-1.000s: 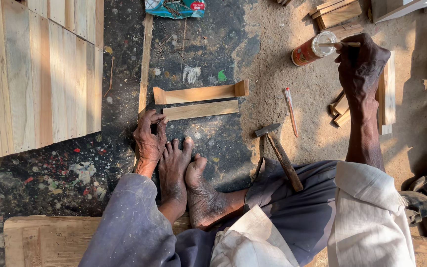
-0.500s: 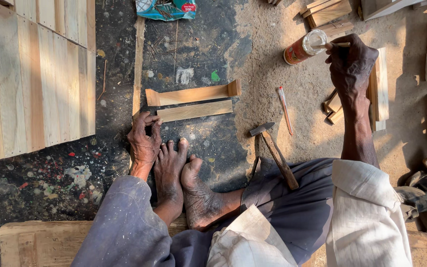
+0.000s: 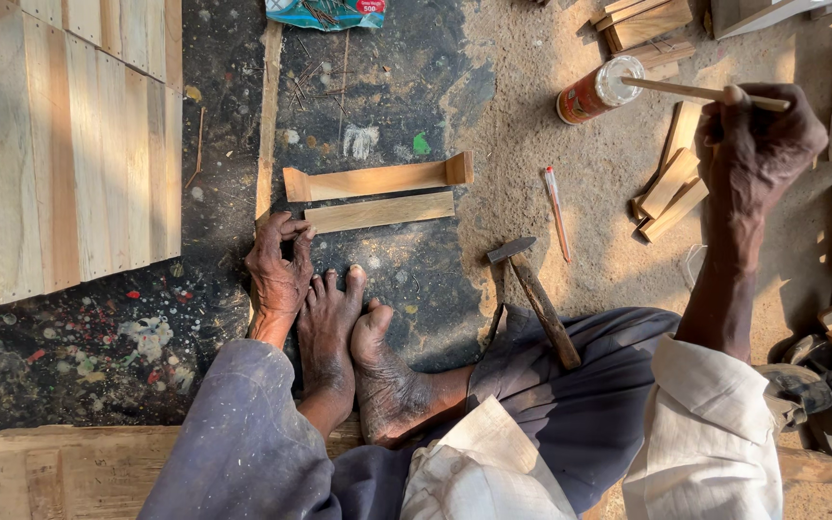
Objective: The person assembles small wooden boxes by applying glue to the edges of wooden pieces and joining them together. They use a hammer to tap the joints and ensure alignment while working on the floor.
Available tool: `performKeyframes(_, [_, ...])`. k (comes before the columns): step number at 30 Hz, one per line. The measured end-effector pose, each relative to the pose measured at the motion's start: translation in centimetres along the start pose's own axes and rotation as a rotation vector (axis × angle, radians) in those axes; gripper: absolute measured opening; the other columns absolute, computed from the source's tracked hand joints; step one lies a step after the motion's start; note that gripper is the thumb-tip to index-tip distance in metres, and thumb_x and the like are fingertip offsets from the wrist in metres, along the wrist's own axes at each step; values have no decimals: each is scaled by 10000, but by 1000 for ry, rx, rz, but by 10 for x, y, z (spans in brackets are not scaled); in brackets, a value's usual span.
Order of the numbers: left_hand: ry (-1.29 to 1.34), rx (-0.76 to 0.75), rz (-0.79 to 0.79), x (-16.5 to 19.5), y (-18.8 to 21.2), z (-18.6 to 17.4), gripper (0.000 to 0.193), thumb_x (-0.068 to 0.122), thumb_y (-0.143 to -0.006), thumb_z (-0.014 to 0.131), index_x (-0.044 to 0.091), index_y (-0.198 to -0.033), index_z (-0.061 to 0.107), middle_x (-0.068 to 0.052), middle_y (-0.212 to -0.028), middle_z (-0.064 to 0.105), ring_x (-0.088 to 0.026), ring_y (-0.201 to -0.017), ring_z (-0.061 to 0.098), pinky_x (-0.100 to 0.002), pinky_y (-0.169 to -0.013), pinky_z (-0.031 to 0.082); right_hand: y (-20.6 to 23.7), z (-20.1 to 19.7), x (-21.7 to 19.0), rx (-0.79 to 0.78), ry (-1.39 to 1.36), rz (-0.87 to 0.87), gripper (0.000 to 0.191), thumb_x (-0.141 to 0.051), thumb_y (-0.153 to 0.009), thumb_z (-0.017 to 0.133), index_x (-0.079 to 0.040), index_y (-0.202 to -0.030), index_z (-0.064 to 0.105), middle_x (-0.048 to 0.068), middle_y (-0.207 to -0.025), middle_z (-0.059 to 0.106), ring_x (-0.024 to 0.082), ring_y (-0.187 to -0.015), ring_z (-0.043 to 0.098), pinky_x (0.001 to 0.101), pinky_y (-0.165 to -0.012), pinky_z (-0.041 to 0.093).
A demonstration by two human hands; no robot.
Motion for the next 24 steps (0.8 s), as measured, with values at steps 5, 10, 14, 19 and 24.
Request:
performKeyframes(5, [5, 1, 14, 2, 2, -1, 350, 90, -1000, 746, -13, -1271, 548, -166, -1049, 746, -263, -924, 763, -363, -808, 608, 28, -32, 8, 170, -272, 256, 144, -114, -1144, 716, 25, -1135, 681, 142, -925, 749, 170, -811, 749, 268, -710, 626])
performKeyframes(10, [4, -1, 15, 3, 3, -1, 355, 88, -997, 750, -18, -1267, 544, -169, -1037, 743, -265, -911, 761, -367, -803, 603, 41, -33, 16, 218, -369, 277, 157, -93, -1155, 762, 31, -1127, 669, 162, -918, 746, 171, -780, 727, 285, -728, 631])
performKeyframes(14, [4, -4, 13, 2, 3, 0, 354, 78, -996, 745, -16, -1272, 545, -166, -1046, 746, -263, -920, 763, -366, -810, 606, 45, -36, 20, 200, -397, 278, 170, -92, -1151, 757, 33, -1122, 645, 163, -929, 736, 187, -783, 724, 290, -724, 620])
performKeyframes(19, [5, -9, 13, -1, 2, 0, 353, 67, -995, 736, -22, -1277, 543, -162, -1047, 746, -262, -920, 762, -365, -809, 605, 39, -38, 19, 123, -368, 313, 197, -117, -1164, 706, 31, -1066, 620, 193, -940, 728, 196, -770, 707, 267, -676, 561])
performKeyframes(24, [9, 2, -15, -6, 1, -1, 356, 81, -986, 749, -26, -1265, 554, -156, -1042, 749, -260, -914, 763, -363, -802, 606, 39, -42, 32, 208, -610, 468, 219, -118, -1188, 699, 25, -1045, 617, 196, -881, 691, 185, -704, 669, 257, -592, 521])
Point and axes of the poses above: each hand's wrist, its own y-axis away from the middle knuckle, its own z-axis out of the palm, x = y × z, the point moved 10 cm from there along -y, towards the middle knuckle
